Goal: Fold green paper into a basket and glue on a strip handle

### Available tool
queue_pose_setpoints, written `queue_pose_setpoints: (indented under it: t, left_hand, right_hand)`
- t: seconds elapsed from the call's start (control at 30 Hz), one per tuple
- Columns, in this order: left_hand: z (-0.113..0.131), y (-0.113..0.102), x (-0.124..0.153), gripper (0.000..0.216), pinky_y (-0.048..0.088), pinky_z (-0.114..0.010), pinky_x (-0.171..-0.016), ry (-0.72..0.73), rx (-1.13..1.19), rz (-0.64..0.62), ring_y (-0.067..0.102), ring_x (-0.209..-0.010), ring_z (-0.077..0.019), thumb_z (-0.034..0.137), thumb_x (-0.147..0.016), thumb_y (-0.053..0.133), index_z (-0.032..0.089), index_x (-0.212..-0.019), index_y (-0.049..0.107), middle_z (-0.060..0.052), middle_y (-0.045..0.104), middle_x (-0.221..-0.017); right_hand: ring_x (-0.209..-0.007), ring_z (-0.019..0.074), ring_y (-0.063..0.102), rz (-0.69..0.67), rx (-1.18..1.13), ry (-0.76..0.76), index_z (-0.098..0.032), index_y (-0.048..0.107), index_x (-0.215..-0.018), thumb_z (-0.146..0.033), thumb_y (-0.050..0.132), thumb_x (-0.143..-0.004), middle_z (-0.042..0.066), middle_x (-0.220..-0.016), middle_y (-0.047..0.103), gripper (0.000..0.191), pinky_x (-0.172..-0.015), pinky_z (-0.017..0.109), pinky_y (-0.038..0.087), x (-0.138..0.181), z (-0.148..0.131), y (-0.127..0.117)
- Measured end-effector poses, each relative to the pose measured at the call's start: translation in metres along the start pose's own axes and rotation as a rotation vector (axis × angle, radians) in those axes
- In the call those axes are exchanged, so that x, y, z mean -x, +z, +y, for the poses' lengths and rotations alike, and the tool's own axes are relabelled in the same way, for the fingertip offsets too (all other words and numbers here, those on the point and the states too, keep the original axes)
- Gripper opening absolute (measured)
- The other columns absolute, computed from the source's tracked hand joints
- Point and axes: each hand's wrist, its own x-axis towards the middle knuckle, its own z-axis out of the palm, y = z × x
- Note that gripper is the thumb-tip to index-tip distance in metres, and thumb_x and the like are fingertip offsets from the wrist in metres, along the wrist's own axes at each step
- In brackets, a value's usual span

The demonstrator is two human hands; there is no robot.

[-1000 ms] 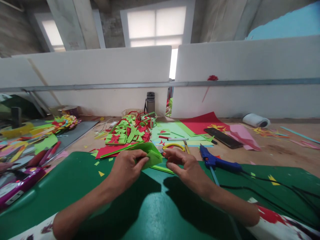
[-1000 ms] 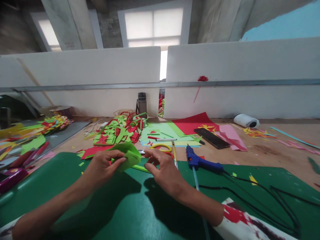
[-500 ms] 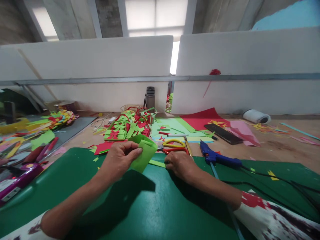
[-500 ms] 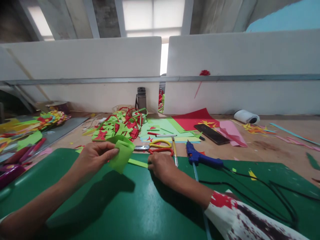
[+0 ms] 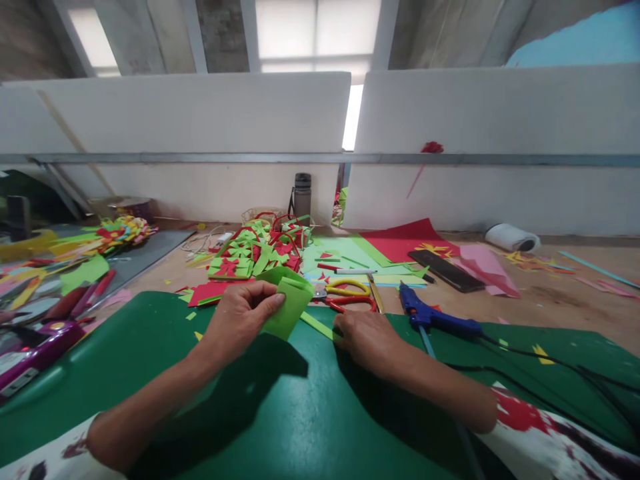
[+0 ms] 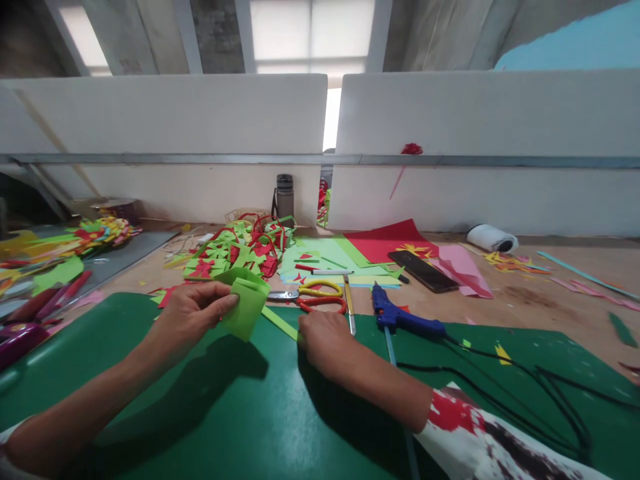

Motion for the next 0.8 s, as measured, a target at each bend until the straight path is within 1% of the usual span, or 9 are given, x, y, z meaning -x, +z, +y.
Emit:
queue_pose_setpoints:
  t: [0.1,0.23,0.37,0.43,0.5,0.57,0.67,0.7,0.8]
  left_hand:
    - [-0.001,0.001,0.000,0.026,0.031,-0.018,-0.045,0.008,0.007,0.011,0.039,-0.049,-0.0083,0.040,-0.073,0.061,0.014,-0.071,0.064,0.003,0.050,-0.056]
    - [0.001,0.002,0.000,0.026,0.035,-0.018,-0.045,0.009,0.007,0.040,0.041,-0.049,-0.0081,0.040,-0.073,0.060,0.014,-0.073,0.064,0.003,0.052,-0.057]
    - [0.004,0.003,0.001,0.028,0.045,-0.020,-0.046,-0.053,0.077,0.041,0.048,-0.050,-0.0099,0.041,-0.071,0.061,0.013,-0.075,0.063,0.002,0.055,-0.059]
    - [0.004,0.004,0.000,0.030,0.051,-0.024,-0.049,-0.090,0.143,0.035,0.054,-0.055,-0.0128,0.042,-0.069,0.063,0.013,-0.077,0.062,0.001,0.057,-0.063]
    - [0.003,0.005,-0.001,0.032,0.053,-0.027,-0.051,-0.118,0.197,0.025,0.058,-0.060,-0.0152,0.043,-0.068,0.064,0.013,-0.079,0.062,0.000,0.059,-0.067]
    - [-0.001,0.006,-0.002,0.033,0.054,-0.027,-0.052,-0.133,0.244,0.011,0.059,-0.062,-0.0154,0.044,-0.068,0.066,0.014,-0.081,0.062,0.001,0.060,-0.069]
    - [-0.006,0.006,-0.003,0.033,0.055,-0.026,-0.050,-0.138,0.317,-0.014,0.058,-0.061,-0.0133,0.044,-0.070,0.066,0.015,-0.082,0.060,0.002,0.059,-0.069]
    - [-0.008,0.006,-0.003,0.032,0.055,-0.025,-0.050,-0.139,0.335,-0.021,0.057,-0.060,-0.0127,0.044,-0.070,0.066,0.015,-0.082,0.060,0.002,0.058,-0.068]
    - [-0.010,0.007,-0.001,0.032,0.054,-0.024,-0.047,-0.164,0.347,-0.030,0.055,-0.058,-0.0114,0.043,-0.070,0.068,0.014,-0.080,0.058,0.003,0.055,-0.066]
  right_hand:
    - [-0.067,0.0228,0.059,-0.021,-0.030,-0.047,-0.016,0.059,-0.062,-0.009,0.055,-0.069,0.010,-0.066,0.064,0.010,-0.052,0.027,0.026,0.002,0.003,-0.002]
    - [-0.063,0.0170,0.055,0.010,-0.170,-0.117,-0.017,0.057,-0.062,-0.006,0.054,-0.066,0.004,-0.065,0.061,0.012,-0.053,0.025,0.029,0.007,0.011,-0.006]
    - [-0.060,0.0134,0.052,0.143,-0.358,-0.097,-0.018,0.057,-0.065,-0.007,0.051,-0.068,0.000,-0.064,0.059,0.012,-0.055,0.024,0.034,0.004,0.021,-0.017]
    - [-0.059,0.0129,0.052,0.225,-0.456,-0.061,-0.018,0.058,-0.067,-0.014,0.051,-0.071,-0.001,-0.063,0.058,0.009,-0.055,0.024,0.037,0.002,0.028,-0.027]
    - [-0.058,0.0129,0.053,0.293,-0.543,-0.027,-0.018,0.059,-0.071,-0.022,0.050,-0.075,-0.001,-0.064,0.059,0.010,-0.054,0.025,0.039,0.001,0.035,-0.037]
    - [-0.061,0.0137,0.056,0.349,-0.750,-0.004,-0.017,0.060,-0.074,-0.030,0.054,-0.075,0.000,-0.067,0.062,0.013,-0.056,0.026,0.043,0.000,0.042,-0.045]
    - [-0.064,0.0158,0.061,0.437,-1.190,0.045,-0.018,0.058,-0.072,-0.036,0.067,-0.065,0.002,-0.070,0.065,0.021,-0.061,0.029,0.049,-0.003,0.051,-0.049]
    - [-0.064,0.0160,0.062,0.465,-1.279,0.061,-0.019,0.058,-0.071,-0.037,0.070,-0.061,0.002,-0.069,0.065,0.024,-0.061,0.030,0.050,-0.004,0.053,-0.048]
    - [-0.062,0.0144,0.061,0.555,-1.311,0.079,-0.019,0.057,-0.071,-0.038,0.071,-0.060,0.000,-0.069,0.063,0.026,-0.063,0.031,0.051,-0.007,0.057,-0.044]
